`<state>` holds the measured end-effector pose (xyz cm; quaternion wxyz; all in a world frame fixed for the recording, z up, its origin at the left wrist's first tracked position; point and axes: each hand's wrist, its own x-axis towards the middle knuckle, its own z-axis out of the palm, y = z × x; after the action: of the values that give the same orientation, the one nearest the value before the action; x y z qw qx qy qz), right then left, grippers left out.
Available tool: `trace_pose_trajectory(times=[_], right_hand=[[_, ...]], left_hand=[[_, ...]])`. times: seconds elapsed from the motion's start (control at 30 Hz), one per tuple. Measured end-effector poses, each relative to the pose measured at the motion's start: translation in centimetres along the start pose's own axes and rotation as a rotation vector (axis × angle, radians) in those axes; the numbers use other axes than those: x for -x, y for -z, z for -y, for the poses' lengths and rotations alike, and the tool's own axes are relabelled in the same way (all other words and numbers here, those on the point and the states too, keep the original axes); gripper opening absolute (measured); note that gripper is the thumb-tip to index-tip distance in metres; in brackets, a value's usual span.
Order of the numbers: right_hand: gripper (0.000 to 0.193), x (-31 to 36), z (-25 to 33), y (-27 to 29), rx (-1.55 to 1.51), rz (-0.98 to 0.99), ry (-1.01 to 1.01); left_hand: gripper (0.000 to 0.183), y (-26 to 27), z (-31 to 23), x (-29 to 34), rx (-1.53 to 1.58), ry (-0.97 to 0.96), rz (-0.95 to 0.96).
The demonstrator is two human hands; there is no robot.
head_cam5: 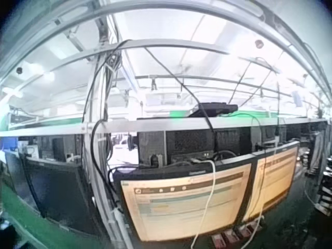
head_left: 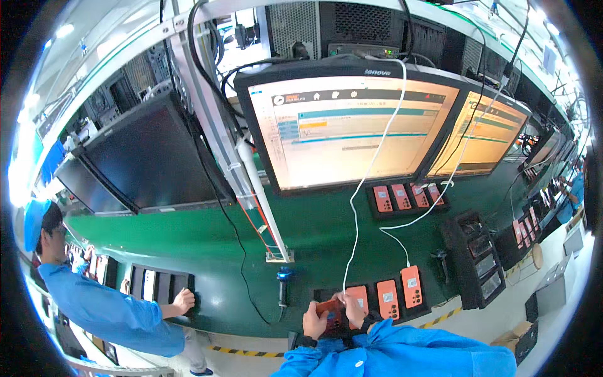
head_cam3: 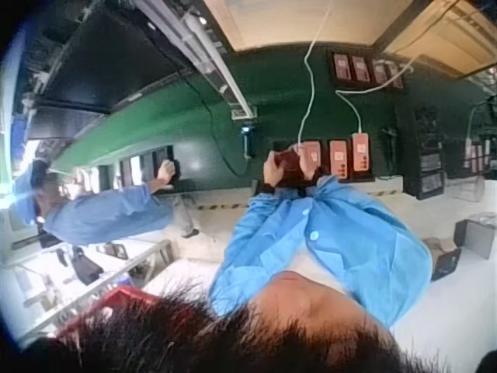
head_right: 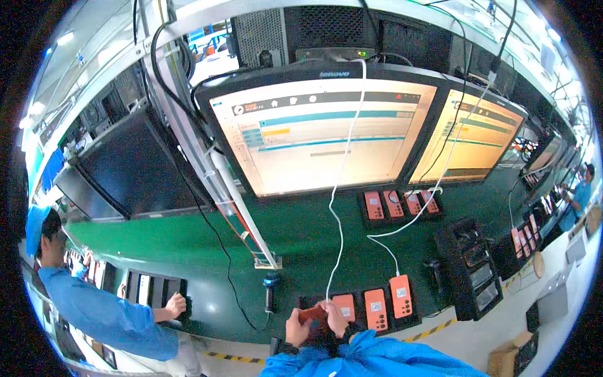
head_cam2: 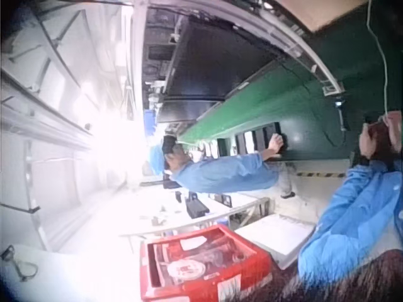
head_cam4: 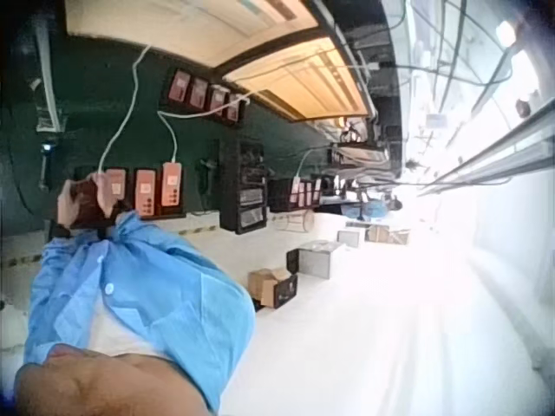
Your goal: Scanning barcode labels and connecting smartphones to testing cables on an assembly line.
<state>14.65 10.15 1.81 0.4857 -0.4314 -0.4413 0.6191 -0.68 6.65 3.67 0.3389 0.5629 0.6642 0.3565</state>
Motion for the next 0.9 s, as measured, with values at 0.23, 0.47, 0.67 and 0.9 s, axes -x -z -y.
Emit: trace_pose_trajectory(times=[0.23, 0.47, 0.67, 0.9], right_hand=[[0.019, -1.6, 7.6, -1.2, 0.500, 0.288, 0.074], [0.013, -0.6, 6.4, -0.5, 0.321, 0.250, 0.006], [0.016, 0.5, 6.7, 0.0, 0.422, 0.314, 0.167], [0.008, 1.8, 10.0, -0.6, 0.780, 0.345, 0.253]], left_hand=[[0.024, 0.8, -2.1, 0.1, 0.125, -0.081, 0.131], [0.026, 0.5, -2.3, 0.9, 0.071, -0.108, 0.060], [0.025, -0.3, -1.6, 2.2, 0.088, -0.038, 0.059], [0.026, -1.7, -0.6, 3.0, 0.108, -0.058, 0.072]])
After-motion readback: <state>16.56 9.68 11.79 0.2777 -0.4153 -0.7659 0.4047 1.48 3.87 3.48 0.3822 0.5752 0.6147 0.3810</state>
